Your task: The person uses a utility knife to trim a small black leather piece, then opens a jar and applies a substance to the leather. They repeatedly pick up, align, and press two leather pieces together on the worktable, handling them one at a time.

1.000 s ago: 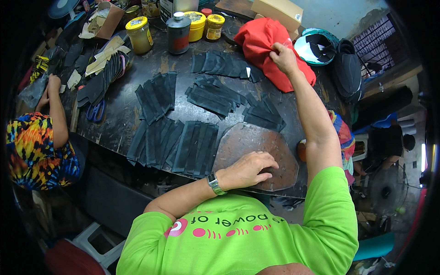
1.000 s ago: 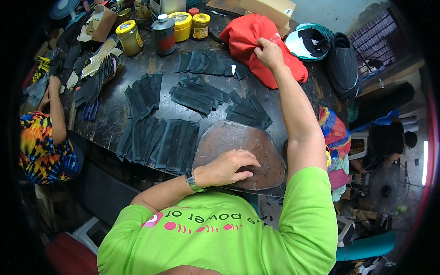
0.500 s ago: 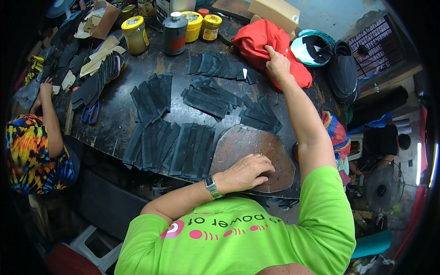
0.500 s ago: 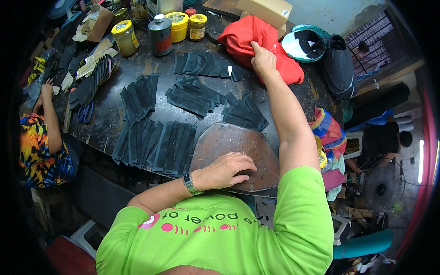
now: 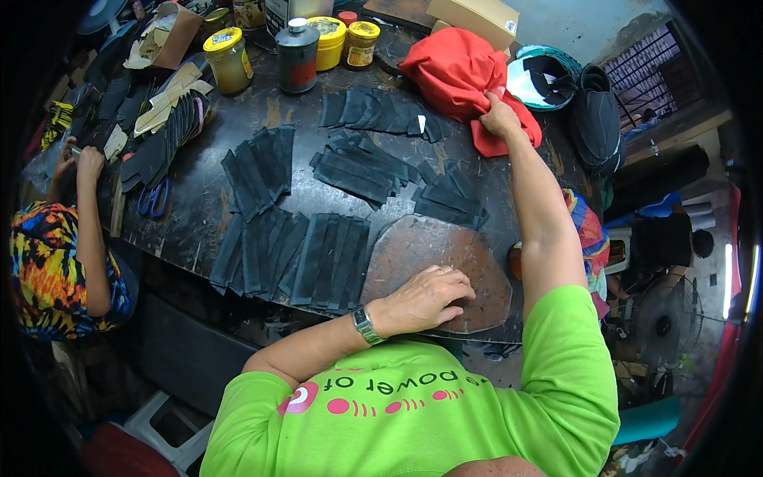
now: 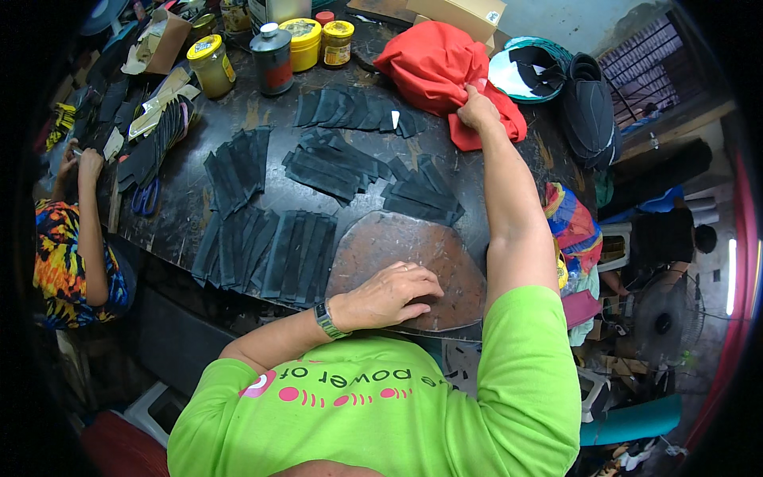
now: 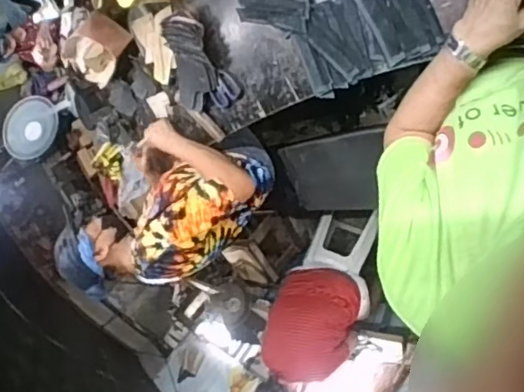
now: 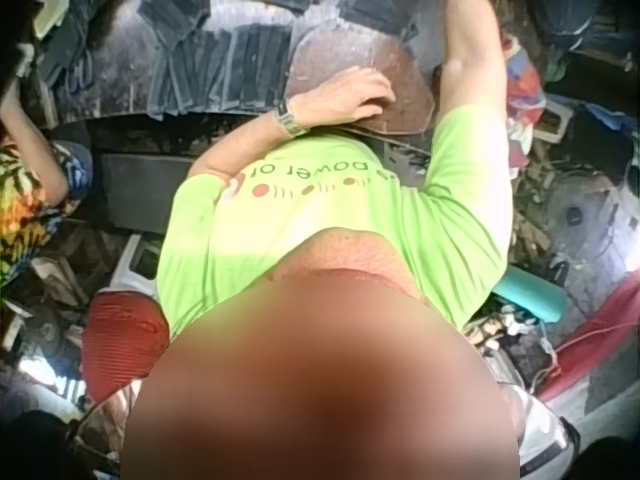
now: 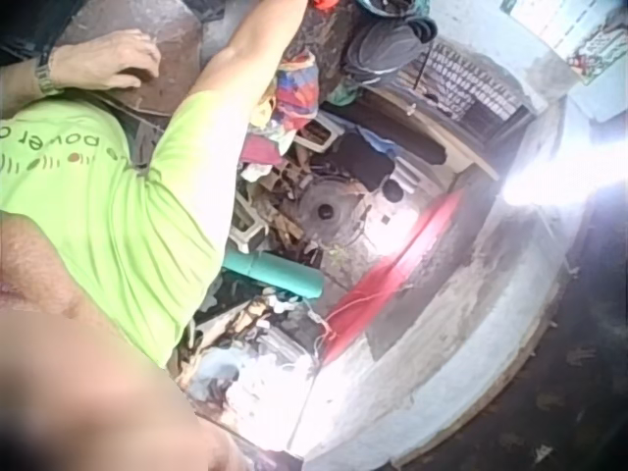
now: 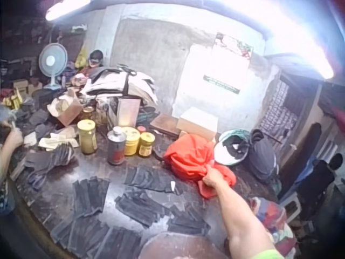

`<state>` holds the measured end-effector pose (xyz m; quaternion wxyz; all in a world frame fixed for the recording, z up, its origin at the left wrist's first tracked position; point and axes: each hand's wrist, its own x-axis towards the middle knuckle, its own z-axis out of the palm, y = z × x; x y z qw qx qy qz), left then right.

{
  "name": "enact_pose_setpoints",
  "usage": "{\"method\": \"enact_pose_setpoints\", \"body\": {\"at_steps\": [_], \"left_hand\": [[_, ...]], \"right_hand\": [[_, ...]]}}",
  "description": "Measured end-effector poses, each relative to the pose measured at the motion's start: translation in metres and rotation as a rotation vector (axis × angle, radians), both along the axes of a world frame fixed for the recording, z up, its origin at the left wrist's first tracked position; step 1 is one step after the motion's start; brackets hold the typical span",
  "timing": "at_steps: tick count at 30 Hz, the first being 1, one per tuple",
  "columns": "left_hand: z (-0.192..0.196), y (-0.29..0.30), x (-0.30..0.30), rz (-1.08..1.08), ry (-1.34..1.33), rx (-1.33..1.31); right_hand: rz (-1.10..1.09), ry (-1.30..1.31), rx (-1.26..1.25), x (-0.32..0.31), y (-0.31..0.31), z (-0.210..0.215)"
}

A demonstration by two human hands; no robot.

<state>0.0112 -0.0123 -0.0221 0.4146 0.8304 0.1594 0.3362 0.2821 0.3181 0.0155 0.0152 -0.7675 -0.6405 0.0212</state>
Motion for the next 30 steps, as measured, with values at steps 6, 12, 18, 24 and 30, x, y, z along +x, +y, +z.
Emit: {"method": "enact_pose_setpoints", "body": {"at_steps": [6, 12, 18, 24, 30], "left_hand": [[0.001, 0.0, 0.0, -0.007, -0.03, -0.026], [0.003, 0.001, -0.002, 0.003, -0.005, 0.004], [0.004, 0.0, -0.003, -0.001, -0.001, 0.003], [0.005, -0.001, -0.002, -0.005, -0.009, -0.023], [0.006, 0.001, -0.003, -0.003, 0.001, -0.013]], "right_hand": [[-0.065, 0.38, 0.576, 0.027, 0.022, 0.005], [-0.271, 1.022, 0.939, 0.044, 0.038, 0.029], [-0.354, 1.074, 1.137, 0.069, 0.023, 0.05], [-0.32, 1.217, 1.217, 0.128, -0.004, 0.067], [-0.546, 1.289, 1.361, 0.215, -0.033, 0.055]]}}
